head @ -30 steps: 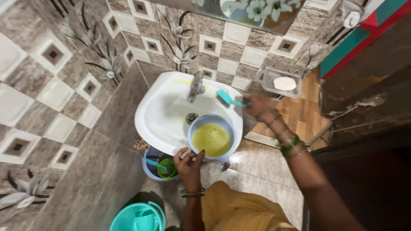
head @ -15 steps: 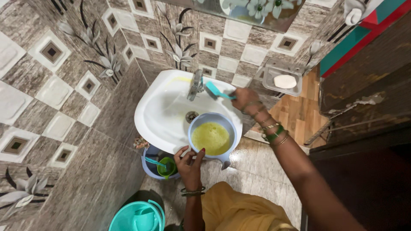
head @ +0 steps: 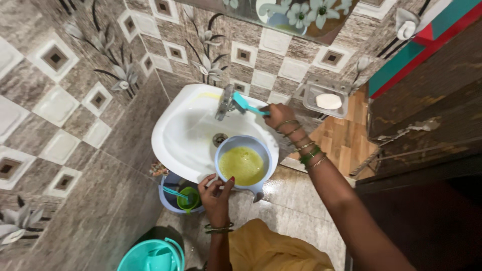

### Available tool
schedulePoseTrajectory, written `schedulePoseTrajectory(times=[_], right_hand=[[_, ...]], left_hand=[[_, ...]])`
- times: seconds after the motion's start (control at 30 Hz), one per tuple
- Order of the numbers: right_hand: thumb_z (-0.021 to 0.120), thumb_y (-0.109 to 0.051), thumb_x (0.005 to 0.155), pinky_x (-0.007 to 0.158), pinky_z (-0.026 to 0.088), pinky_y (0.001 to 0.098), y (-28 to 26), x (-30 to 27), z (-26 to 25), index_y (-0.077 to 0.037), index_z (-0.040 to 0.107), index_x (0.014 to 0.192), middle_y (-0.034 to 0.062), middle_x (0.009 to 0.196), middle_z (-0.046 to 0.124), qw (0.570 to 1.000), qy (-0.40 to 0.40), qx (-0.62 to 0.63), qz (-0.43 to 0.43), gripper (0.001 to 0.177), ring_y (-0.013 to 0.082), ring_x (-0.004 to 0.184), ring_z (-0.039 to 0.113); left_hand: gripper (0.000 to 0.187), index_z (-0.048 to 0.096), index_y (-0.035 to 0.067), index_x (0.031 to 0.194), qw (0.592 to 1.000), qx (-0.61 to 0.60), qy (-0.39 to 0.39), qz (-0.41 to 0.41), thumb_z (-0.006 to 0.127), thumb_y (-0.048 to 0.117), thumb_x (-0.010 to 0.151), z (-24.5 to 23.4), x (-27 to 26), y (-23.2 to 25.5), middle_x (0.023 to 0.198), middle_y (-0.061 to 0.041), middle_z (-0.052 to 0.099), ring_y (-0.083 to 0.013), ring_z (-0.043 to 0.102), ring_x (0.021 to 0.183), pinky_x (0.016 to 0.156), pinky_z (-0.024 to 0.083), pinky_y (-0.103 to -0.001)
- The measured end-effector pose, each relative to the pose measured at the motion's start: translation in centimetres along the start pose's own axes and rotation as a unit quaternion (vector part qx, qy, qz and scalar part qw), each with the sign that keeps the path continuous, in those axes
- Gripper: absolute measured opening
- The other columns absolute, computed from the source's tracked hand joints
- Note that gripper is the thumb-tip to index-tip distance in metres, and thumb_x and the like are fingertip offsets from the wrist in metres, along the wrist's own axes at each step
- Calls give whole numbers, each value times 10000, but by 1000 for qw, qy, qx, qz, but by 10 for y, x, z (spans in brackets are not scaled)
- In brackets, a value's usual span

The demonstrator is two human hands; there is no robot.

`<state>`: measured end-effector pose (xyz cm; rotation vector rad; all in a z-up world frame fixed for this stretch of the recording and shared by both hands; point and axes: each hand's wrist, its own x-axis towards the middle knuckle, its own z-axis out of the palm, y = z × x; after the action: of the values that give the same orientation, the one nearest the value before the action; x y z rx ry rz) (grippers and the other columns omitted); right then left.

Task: The person cleans a white bathroom sink using a blue scrub brush and a yellow soapy liquid from a blue bowl. They repeatedly dip the brush into the bowl and scrub the sink basin and faucet area.

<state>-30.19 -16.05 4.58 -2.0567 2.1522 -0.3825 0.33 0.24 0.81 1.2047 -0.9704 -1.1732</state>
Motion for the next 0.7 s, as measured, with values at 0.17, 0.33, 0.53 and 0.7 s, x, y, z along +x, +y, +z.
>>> schedulePoseTrajectory(times=[0.17,0.33,0.53,0.7], right_hand=[[716,-244,822,761,594,449,-3,-31,-22,-205,790,1132,175,869,752,999,-24,-30,-11,322,349,793,738],[700,-264,829,830,575,469,-2,-83,-51,-235,789,1124,159,955,760,988,-99,-113,45,309,348,923,726],[714,-279,854,786,579,470,19,-59,-7,-221,778,1154,156,937,740,998,24,-59,10,313,346,860,717],[712,-272,856,681,559,473,11,-68,5,-252,765,1202,129,858,713,992,92,-70,-55,351,337,767,697]], left_hand=[[206,703,-27,758,999,-30,2,-40,862,103,776,1,-1,1,1283,-45,485,-93,547,685,635,486,-256],[220,692,-30,749,998,-41,7,-49,870,100,759,3,0,3,1290,-41,493,-98,564,687,649,487,-264],[201,716,-24,771,1000,11,6,-19,876,98,773,1,2,-3,1279,-49,506,-94,566,743,667,488,-256],[193,674,-28,727,998,-54,12,-32,840,61,768,4,1,-7,1286,-46,480,-103,601,713,632,514,-251]])
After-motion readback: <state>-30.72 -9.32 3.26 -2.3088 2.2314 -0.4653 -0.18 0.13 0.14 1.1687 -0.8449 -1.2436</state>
